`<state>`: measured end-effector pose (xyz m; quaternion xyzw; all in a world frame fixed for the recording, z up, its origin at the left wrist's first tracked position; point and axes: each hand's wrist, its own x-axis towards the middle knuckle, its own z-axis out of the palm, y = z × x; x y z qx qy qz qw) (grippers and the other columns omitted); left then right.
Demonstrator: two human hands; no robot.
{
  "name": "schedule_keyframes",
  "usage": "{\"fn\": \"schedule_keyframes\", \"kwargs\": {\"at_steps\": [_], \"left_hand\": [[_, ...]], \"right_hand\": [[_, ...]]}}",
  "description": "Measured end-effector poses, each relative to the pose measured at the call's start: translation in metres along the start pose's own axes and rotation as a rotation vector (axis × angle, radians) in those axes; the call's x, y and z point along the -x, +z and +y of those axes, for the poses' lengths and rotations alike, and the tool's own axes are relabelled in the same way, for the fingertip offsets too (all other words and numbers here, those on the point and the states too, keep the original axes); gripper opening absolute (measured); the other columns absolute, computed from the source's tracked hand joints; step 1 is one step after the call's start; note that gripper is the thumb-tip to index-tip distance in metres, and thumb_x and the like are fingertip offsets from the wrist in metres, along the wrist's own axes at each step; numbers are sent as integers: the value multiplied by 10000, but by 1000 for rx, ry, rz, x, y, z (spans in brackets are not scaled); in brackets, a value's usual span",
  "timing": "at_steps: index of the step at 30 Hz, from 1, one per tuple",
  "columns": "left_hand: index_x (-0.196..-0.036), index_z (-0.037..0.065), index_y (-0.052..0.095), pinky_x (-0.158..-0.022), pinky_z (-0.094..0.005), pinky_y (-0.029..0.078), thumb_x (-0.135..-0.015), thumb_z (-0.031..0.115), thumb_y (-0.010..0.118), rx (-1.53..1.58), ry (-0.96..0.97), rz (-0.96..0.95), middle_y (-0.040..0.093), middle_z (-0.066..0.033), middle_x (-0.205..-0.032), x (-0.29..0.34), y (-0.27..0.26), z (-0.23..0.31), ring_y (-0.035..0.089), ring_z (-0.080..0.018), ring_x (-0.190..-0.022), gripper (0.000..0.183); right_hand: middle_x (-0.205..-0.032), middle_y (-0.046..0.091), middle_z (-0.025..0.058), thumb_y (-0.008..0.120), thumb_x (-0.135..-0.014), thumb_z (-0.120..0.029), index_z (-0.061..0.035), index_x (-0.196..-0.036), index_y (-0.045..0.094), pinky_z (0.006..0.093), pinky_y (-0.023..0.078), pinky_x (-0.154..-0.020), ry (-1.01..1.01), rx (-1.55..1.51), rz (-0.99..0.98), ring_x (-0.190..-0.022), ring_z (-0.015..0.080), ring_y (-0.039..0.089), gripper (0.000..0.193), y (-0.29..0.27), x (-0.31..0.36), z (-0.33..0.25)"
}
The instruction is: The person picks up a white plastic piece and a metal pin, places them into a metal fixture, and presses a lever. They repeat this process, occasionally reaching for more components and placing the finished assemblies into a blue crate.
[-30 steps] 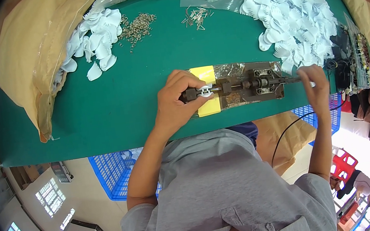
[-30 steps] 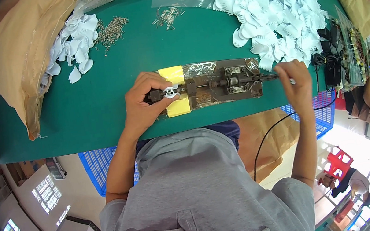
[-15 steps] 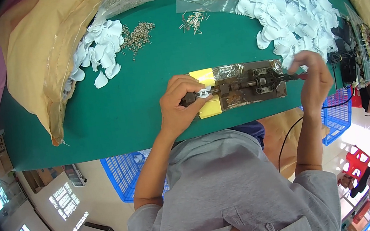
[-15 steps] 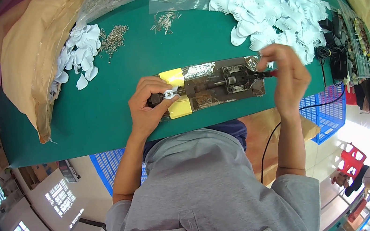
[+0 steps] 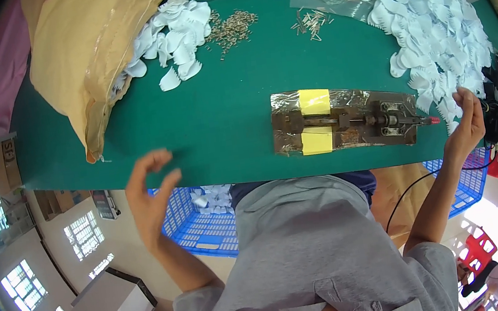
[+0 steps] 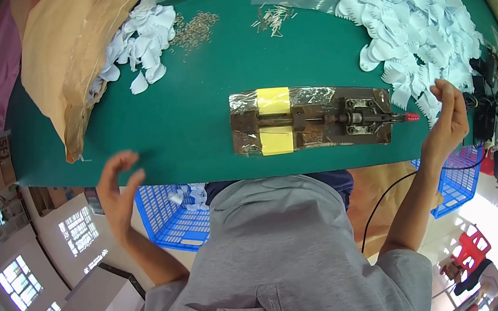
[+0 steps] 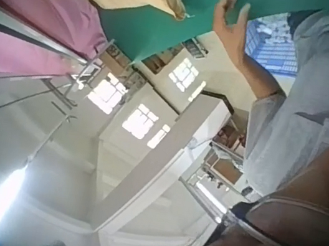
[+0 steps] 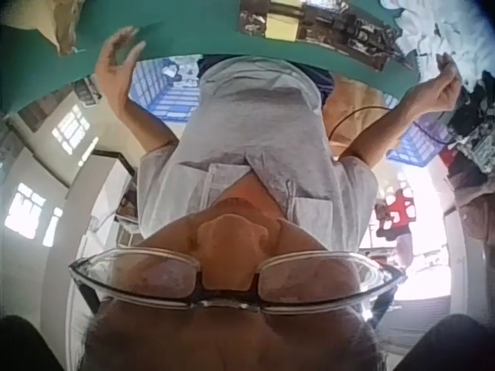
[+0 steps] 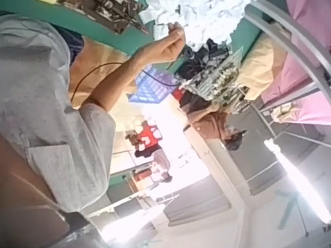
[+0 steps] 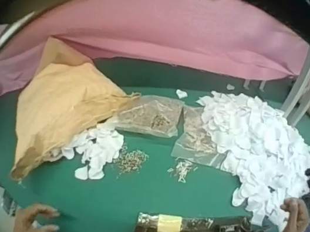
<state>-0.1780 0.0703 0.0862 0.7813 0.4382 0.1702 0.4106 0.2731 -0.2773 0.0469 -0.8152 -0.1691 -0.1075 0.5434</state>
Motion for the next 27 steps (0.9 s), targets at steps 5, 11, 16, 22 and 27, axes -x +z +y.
{"fn": "schedule_keyframes", "kwargs": {"at_steps": [5,11,16,22,27], "left_hand": [[-1180,48,732,-992,-360,503,-821,67,868,-98,526,273,728,-106,-1210,-121,74,-7,652,-266,-1121,384],[-1118,39,745,-948,-377,528,-880,82,826,-325,560,320,722,-93,-1119,-153,83,-35,670,-270,-1074,255],[-1119,29,740,-877,-373,548,-942,71,754,-259,437,275,722,-100,-1085,-159,88,-32,688,-266,-1002,183],[-1194,45,766,-810,-323,521,-998,-17,647,-179,597,384,703,-103,-1042,-124,73,44,670,-208,-926,238],[-1079,46,741,-809,-423,559,-872,-1,715,-68,855,-212,713,-125,-1057,-35,119,97,686,-319,-946,214]], "right_hand": [[-1108,762,67,736,-966,-76,-39,-1104,776,317,515,-963,-268,244,-222,-1050,178,694,148,35,-21,-3],[-1097,730,92,816,-828,-117,-105,-1102,765,406,498,-949,-405,371,-348,-1061,307,619,279,61,-33,-4],[-1079,690,73,818,-807,-106,-118,-1137,755,421,488,-913,-540,519,-496,-1068,301,614,336,63,-33,-27],[-1126,697,50,759,-808,-56,-135,-1089,783,417,487,-862,-920,613,-306,-976,272,647,292,68,-49,-2],[-975,703,117,743,-900,2,-15,-1079,735,348,565,-721,-524,56,-508,-844,269,696,180,97,-20,-75]]}}
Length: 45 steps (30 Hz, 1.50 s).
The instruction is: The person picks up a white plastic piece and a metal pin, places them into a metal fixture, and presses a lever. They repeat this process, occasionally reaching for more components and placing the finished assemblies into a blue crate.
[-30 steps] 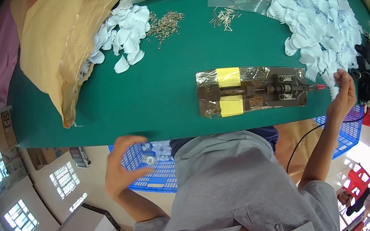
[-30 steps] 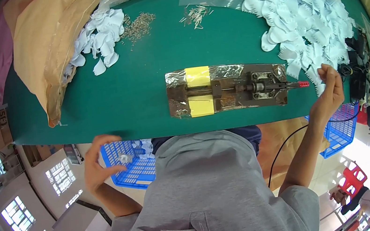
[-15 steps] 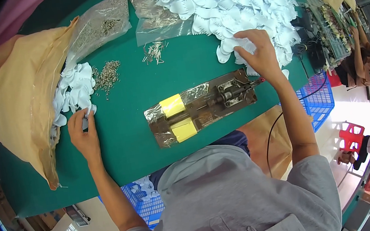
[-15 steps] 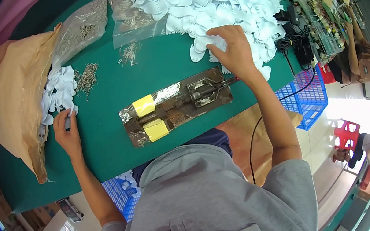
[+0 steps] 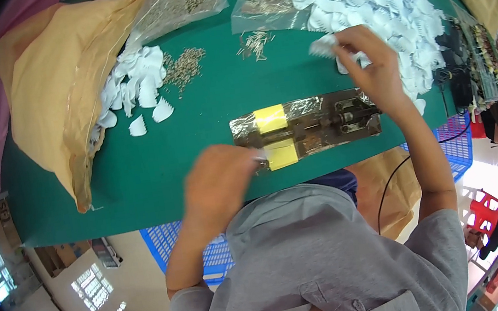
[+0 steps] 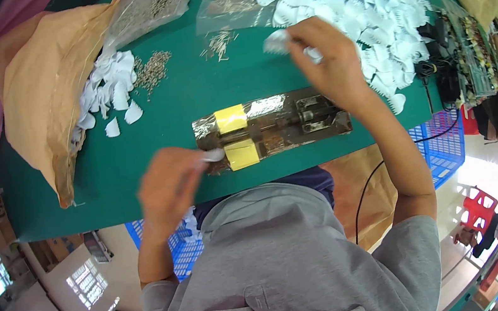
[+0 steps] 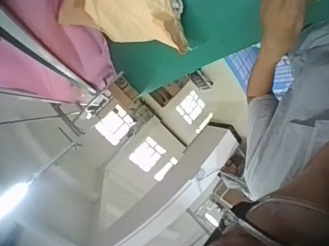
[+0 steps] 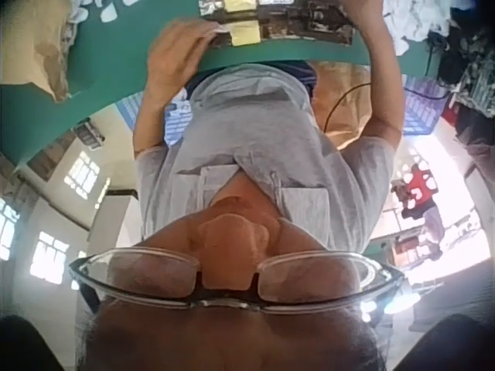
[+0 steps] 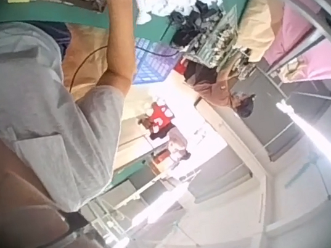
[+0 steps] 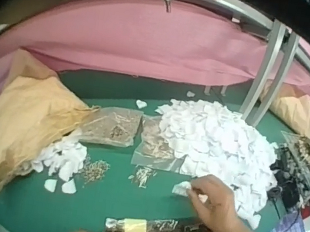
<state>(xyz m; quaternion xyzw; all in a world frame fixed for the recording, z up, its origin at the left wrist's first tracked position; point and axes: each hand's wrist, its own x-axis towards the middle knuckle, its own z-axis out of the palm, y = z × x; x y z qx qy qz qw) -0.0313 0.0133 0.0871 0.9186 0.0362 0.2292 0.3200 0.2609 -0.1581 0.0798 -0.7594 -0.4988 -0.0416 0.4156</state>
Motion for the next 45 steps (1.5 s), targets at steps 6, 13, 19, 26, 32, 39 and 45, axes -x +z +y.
{"fn": "schedule_keyframes", "kwargs": {"at_steps": [6,13,19,26,32,39,45], "left_hand": [[-1069,-5,681,-839,-381,477,-773,88,673,-228,230,-88,611,-88,-996,-7,60,-7,590,-259,-980,311],[-1181,62,659,-895,-454,431,-810,73,699,-275,71,0,594,-78,-1102,-4,65,2,560,-276,-1065,373],[-1478,81,446,-1080,-462,407,-768,34,833,34,-270,47,696,-79,-1254,0,68,-16,490,-327,-1302,809],[-1491,76,458,-1103,-456,373,-780,50,838,133,-225,68,717,-80,-1260,9,75,-28,486,-319,-1320,807],[-1442,81,503,-1088,-454,391,-785,58,839,172,-222,72,719,-75,-1223,13,78,-34,515,-312,-1294,738],[-1371,94,563,-1068,-442,409,-779,53,852,225,-236,60,696,-65,-1163,9,77,-33,530,-297,-1278,660],[-1195,75,659,-1041,-423,489,-744,36,874,150,-172,44,689,-69,-1181,10,80,-39,577,-319,-1250,501]], "right_hand": [[-969,694,132,699,-888,34,-51,-1132,725,389,551,-747,-70,-221,-436,-869,320,680,259,61,17,-52],[-920,723,131,704,-881,-7,-51,-1135,756,427,556,-775,-97,-207,-638,-888,328,696,263,53,17,-49],[-899,753,101,752,-897,-102,-57,-1064,775,400,520,-854,-11,-248,-729,-841,301,695,174,45,22,-49],[-889,760,86,784,-894,-147,-59,-1027,781,379,496,-876,-72,-233,-586,-831,272,692,159,55,27,-52],[-947,711,56,799,-835,-147,-86,-989,751,382,480,-846,-187,-169,-476,-904,248,660,172,46,33,-56],[-998,649,40,768,-733,-103,-74,-965,703,399,492,-843,-444,54,-233,-960,240,615,243,63,67,-58],[-975,665,38,771,-701,-87,-59,-965,719,394,497,-790,-439,2,-169,-902,243,624,271,66,68,-58]]}}
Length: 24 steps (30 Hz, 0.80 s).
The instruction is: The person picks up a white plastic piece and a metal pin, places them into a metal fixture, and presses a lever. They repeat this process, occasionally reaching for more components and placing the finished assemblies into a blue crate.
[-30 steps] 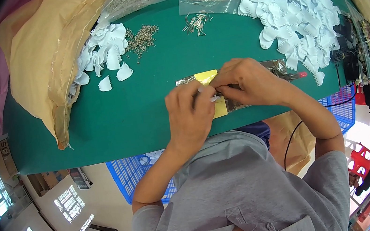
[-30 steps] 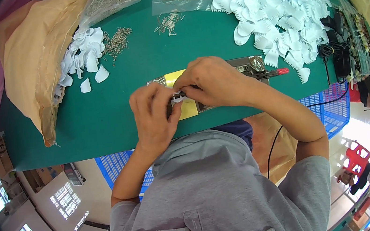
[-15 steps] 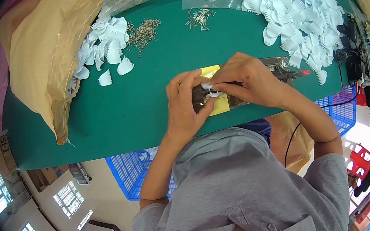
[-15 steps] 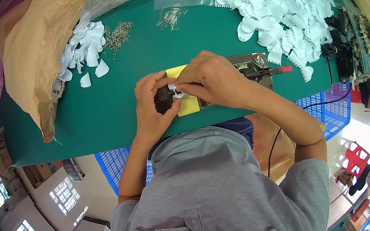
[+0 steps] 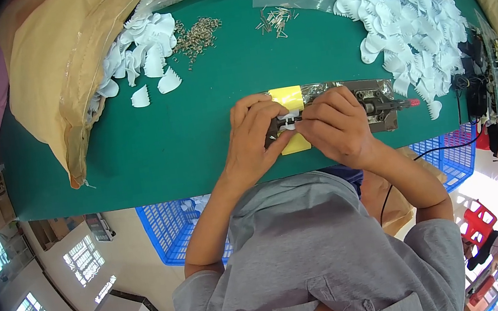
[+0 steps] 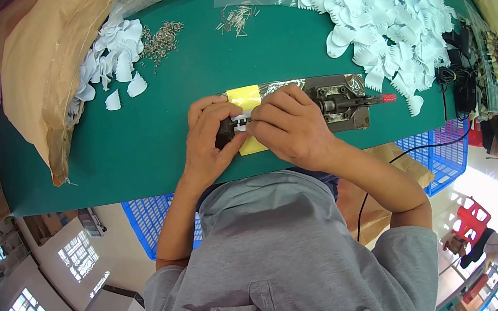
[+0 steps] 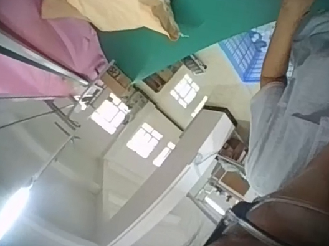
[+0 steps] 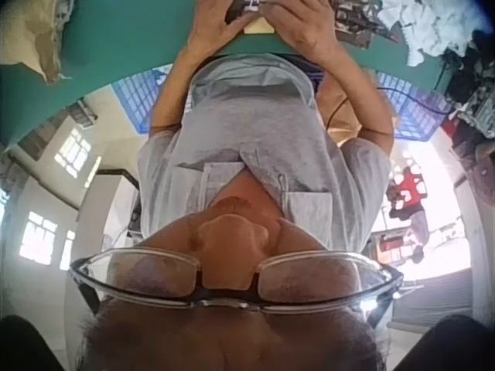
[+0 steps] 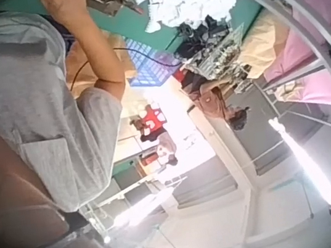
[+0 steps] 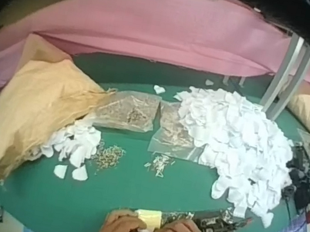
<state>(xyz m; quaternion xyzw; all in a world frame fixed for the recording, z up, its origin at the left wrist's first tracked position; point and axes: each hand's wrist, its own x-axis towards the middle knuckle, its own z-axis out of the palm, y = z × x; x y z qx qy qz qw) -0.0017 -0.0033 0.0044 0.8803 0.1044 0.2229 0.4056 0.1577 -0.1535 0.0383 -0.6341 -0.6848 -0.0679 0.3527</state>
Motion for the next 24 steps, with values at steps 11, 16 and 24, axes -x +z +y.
{"fn": "schedule_keyframes", "kwargs": {"at_steps": [11,16,24], "left_hand": [[-1139,77,694,-1001,-417,502,-746,59,884,0,6,42,696,-67,-1150,-3,3,-1,596,-316,-1214,437],[-1110,80,707,-989,-413,504,-747,72,890,28,9,62,700,-69,-1135,-2,4,-4,602,-310,-1196,406],[-1075,77,712,-980,-412,495,-769,114,897,31,29,77,716,-57,-1099,-1,5,-6,605,-301,-1167,360]], "right_hand": [[-971,666,42,807,-728,-86,-66,-1002,736,392,489,-780,-2,128,67,-910,243,632,284,9,5,-1],[-962,671,43,819,-817,-137,-71,-973,724,390,479,-777,94,26,-43,-876,252,630,194,-13,-14,0],[-939,717,95,760,-874,-137,-65,-989,730,409,547,-775,566,-104,-248,-906,295,700,139,1,-60,92]]}}
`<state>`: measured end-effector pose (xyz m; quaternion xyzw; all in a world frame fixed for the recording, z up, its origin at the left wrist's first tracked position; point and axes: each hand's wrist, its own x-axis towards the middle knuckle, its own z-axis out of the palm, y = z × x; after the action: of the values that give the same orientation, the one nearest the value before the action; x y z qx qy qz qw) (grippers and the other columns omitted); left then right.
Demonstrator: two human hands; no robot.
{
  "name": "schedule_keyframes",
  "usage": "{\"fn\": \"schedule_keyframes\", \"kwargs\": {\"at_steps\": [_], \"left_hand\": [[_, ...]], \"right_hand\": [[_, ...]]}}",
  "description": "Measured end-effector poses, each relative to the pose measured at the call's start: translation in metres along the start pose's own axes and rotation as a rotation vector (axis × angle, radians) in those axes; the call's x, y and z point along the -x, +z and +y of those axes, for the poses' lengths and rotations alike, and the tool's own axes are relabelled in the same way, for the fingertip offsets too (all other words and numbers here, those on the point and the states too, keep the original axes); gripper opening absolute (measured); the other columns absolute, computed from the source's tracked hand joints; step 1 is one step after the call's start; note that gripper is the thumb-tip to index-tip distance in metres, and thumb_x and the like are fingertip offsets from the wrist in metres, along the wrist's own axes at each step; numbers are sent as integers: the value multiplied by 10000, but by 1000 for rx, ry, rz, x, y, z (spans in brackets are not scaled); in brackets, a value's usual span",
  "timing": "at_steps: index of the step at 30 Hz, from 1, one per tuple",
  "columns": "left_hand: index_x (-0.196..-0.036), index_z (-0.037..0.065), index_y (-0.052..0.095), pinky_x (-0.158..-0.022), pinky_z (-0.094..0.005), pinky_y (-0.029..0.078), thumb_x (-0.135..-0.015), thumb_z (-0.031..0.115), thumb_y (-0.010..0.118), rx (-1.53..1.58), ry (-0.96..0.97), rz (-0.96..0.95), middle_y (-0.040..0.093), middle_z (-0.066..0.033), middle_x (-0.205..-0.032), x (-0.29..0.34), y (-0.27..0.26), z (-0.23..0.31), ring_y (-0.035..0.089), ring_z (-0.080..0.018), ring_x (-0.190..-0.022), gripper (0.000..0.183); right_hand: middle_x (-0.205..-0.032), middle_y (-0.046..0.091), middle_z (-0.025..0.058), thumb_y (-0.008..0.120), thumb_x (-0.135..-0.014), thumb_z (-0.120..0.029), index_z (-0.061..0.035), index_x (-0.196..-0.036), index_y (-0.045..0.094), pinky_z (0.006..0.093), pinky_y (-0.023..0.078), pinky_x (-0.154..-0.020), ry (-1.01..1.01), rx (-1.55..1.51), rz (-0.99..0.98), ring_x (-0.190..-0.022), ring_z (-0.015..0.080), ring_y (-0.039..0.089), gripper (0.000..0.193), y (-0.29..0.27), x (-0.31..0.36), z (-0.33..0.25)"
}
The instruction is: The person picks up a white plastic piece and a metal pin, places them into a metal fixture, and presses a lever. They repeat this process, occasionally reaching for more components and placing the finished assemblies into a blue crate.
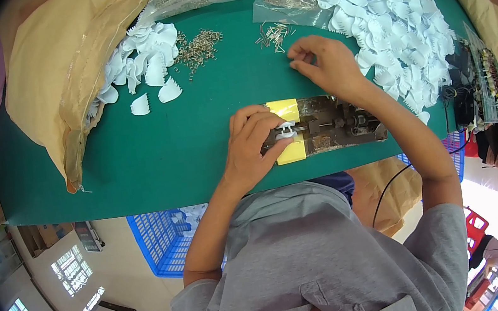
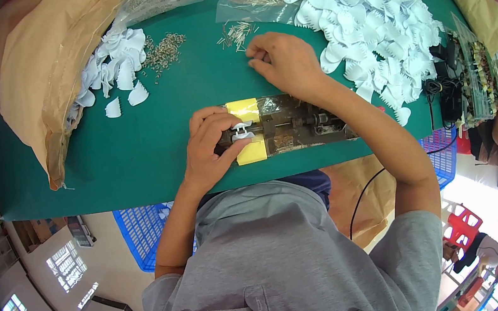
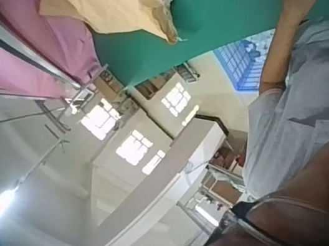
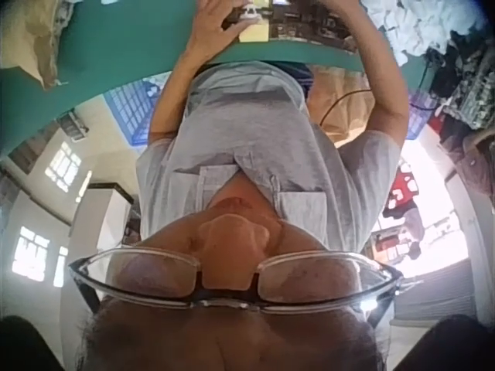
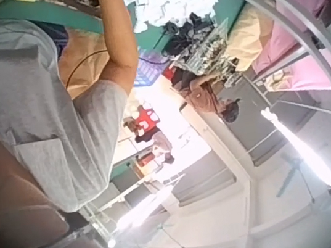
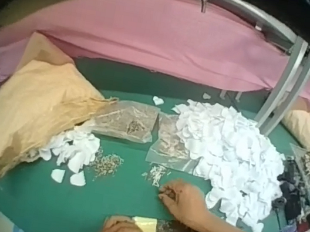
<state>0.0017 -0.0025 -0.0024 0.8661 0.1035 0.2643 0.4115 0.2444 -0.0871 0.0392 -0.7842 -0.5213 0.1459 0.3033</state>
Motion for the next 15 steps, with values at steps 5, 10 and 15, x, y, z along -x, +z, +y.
{"fn": "schedule_keyframes", "kwargs": {"at_steps": [5,10,15], "left_hand": [[-1101,85,688,-1010,-435,431,-819,191,863,19,-2,-14,679,-77,-1136,3,2,-2,583,-285,-1190,349],[-1110,83,687,-1015,-437,430,-820,189,859,50,-1,-17,673,-75,-1144,3,3,-4,581,-284,-1192,353],[-1089,83,709,-983,-415,484,-773,123,894,15,4,14,700,-67,-1127,2,0,-1,597,-291,-1164,368]], "right_hand": [[-939,720,107,748,-879,-152,-58,-973,725,428,563,-770,40,93,37,-917,305,715,135,22,-27,4],[-934,715,122,737,-885,-141,-25,-928,686,419,564,-774,-132,323,-2,-893,307,710,134,26,-34,13],[-938,690,124,702,-933,-95,-3,-993,698,352,542,-751,174,-136,-271,-836,248,679,109,-13,6,-31]]}}
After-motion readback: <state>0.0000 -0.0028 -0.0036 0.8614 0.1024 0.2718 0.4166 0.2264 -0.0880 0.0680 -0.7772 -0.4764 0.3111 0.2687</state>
